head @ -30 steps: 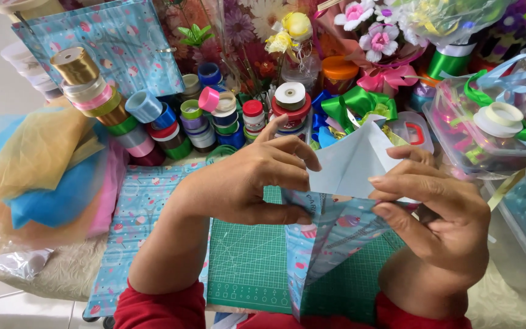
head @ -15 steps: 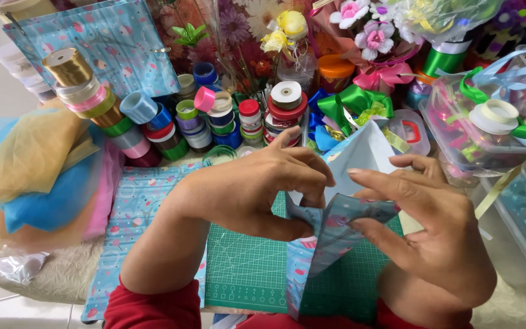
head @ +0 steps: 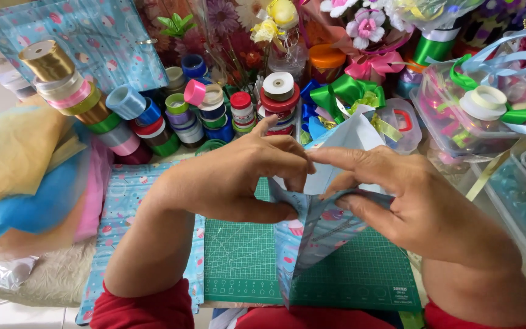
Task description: Measuring, marking, and folding patterned material on a cutting mat to construct a gift bag.
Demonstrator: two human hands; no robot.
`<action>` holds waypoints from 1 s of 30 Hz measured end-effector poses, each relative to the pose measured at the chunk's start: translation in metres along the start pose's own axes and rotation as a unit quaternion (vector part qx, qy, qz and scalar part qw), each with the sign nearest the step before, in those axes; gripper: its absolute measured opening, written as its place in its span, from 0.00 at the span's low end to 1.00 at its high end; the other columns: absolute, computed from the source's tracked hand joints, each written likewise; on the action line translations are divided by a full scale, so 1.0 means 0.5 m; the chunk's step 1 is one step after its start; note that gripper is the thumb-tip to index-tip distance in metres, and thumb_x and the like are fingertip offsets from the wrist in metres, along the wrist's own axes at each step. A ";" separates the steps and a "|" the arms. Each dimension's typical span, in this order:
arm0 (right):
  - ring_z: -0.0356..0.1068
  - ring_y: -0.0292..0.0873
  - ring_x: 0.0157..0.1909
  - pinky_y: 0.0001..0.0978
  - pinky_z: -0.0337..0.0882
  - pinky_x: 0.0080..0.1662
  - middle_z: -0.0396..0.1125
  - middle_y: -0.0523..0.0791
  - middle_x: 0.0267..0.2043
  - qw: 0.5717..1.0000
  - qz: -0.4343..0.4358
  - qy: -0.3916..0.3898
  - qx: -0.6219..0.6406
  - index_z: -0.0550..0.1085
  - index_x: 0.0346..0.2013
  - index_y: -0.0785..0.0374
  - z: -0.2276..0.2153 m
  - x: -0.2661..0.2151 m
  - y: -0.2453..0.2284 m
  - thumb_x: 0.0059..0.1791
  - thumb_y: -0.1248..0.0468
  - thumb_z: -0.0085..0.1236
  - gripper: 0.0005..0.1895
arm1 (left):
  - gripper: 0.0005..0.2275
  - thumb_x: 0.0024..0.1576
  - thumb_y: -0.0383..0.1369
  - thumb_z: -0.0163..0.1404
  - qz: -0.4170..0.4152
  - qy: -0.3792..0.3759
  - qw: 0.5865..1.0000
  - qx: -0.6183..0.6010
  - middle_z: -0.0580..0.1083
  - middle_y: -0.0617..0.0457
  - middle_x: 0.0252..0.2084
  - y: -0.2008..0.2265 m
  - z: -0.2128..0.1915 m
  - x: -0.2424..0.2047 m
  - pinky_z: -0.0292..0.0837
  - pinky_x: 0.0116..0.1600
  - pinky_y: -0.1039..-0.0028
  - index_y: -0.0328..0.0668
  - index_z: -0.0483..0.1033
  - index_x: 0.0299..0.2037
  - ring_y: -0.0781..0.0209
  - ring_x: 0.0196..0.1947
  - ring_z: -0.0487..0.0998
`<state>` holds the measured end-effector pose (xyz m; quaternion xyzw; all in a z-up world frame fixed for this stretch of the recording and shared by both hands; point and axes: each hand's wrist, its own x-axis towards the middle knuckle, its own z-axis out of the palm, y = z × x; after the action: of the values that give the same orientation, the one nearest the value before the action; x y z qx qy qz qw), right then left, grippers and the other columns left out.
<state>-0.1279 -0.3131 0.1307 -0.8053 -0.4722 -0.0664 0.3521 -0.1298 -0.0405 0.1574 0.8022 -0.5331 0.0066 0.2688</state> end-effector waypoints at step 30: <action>0.72 0.45 0.46 0.52 0.54 0.63 0.74 0.39 0.41 0.933 -0.074 0.168 -0.310 0.80 0.44 0.58 0.075 -0.067 -0.061 0.48 0.52 0.67 0.17 | 0.18 0.54 0.44 0.62 -0.058 0.159 0.983 0.072 0.76 0.59 0.40 0.043 0.086 -0.041 0.28 0.72 0.31 0.52 0.75 0.52 0.53 0.55 0.71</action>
<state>-0.1792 -0.3039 0.1035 -0.8145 -0.4200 -0.3699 0.1529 -0.1688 -0.0481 0.1236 0.8376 -0.4345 0.1574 0.2913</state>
